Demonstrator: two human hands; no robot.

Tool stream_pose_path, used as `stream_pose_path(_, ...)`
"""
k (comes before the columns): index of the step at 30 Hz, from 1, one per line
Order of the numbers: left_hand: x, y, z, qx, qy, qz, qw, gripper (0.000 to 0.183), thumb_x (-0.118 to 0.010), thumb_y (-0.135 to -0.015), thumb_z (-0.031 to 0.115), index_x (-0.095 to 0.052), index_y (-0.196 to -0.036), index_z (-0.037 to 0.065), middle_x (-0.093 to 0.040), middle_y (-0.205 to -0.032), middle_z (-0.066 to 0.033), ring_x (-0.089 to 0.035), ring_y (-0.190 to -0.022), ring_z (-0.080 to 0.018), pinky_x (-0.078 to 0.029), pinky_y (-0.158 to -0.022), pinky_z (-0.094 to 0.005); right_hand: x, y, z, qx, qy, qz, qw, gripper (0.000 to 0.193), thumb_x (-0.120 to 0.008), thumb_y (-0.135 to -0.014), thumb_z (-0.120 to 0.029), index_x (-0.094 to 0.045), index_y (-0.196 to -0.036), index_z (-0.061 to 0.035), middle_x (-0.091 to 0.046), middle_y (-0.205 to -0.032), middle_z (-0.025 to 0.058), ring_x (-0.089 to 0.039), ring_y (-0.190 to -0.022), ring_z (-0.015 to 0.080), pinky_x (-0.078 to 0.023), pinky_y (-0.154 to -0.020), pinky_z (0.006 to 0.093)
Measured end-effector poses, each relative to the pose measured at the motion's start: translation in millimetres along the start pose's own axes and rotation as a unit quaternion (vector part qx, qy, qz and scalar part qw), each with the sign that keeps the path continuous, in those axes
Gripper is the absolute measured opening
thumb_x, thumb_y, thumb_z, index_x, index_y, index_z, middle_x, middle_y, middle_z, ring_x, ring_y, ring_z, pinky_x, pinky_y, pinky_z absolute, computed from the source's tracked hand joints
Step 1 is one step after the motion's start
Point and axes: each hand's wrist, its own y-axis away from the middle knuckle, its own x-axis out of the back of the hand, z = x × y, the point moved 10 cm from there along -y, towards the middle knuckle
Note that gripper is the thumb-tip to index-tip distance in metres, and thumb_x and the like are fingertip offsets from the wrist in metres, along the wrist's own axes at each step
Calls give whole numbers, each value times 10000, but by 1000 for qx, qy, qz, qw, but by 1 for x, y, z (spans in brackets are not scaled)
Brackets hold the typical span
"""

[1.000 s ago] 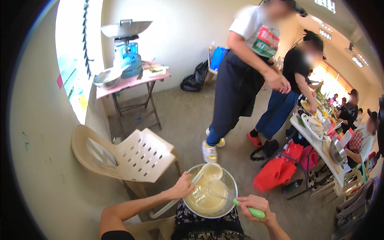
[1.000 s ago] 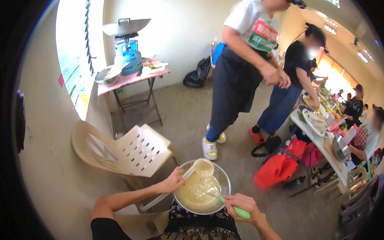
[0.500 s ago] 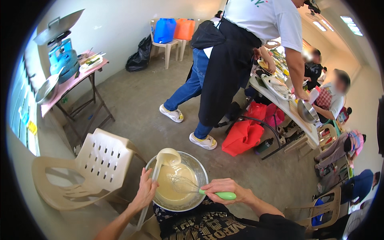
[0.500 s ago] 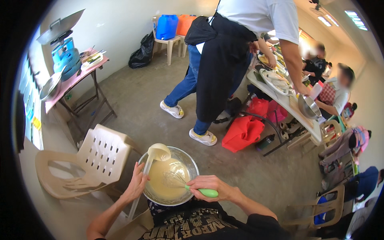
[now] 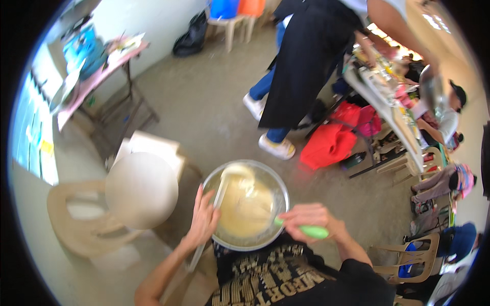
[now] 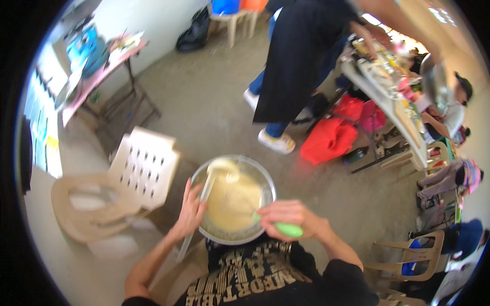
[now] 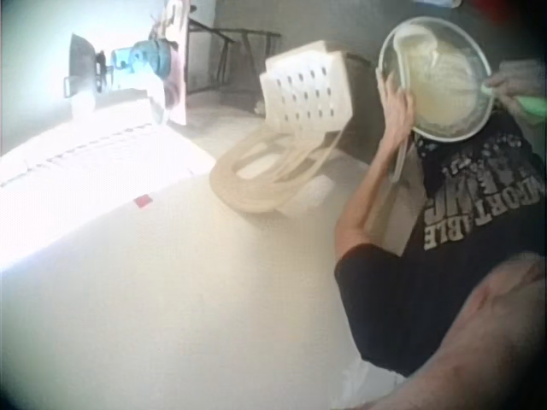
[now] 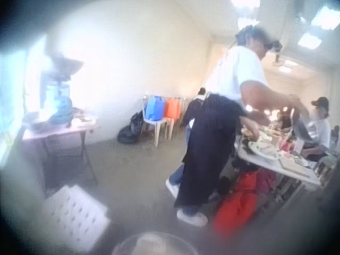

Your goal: The person sits on a chair and continuously whisks a yellow batter in a metal bowl using a green whisk. The person holds the bowl steady with their left hand while whisking with their right hand. The task is performed in a communal room where other people are preparing food at a long table in the background.

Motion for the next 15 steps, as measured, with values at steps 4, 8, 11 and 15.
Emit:
stream_pose_path(4,10,-3,4,12,32,11,999,257,-474,-875,111,-596,-793,-99,-432,-1320,-250,-159,-1390,-443,-213,-1117,-505,0,-2,-16,41,70,25,996,145,-673,-689,48,-646,-829,25,-683,-908,175,-632,-616,249,-517,-551,306)
stream_pose_path(8,7,4,-2,44,-18,-5,999,272,-468,-861,120,-617,-792,-96,-452,-1314,-231,-163,-1395,-427,-230,-1110,-503,-12,-6,-22,72,104,21,992,178,-683,-669,54,-640,-841,35,-677,-945,183,-621,-601,242,-500,-527,296)
stream_pose_path(11,4,2,-1,44,-45,-2,998,276,-469,-853,123,-629,-797,-95,-468,-1301,-225,-168,-1395,-421,-240,-1107,-500,-20,-12,-18,97,133,23,986,204,-693,-673,41,-631,-867,31,-663,-993,180,-619,-638,235,-497,-530,295)
stream_pose_path(15,-3,-7,3,39,-36,0,999,272,-481,-846,128,-639,-794,-88,-482,-1287,-221,-184,-1387,-428,-258,-1096,-505,-41,-11,3,105,203,-47,972,242,-701,-670,18,-621,-898,16,-641,-1050,168,-609,-694,228,-505,-550,299)
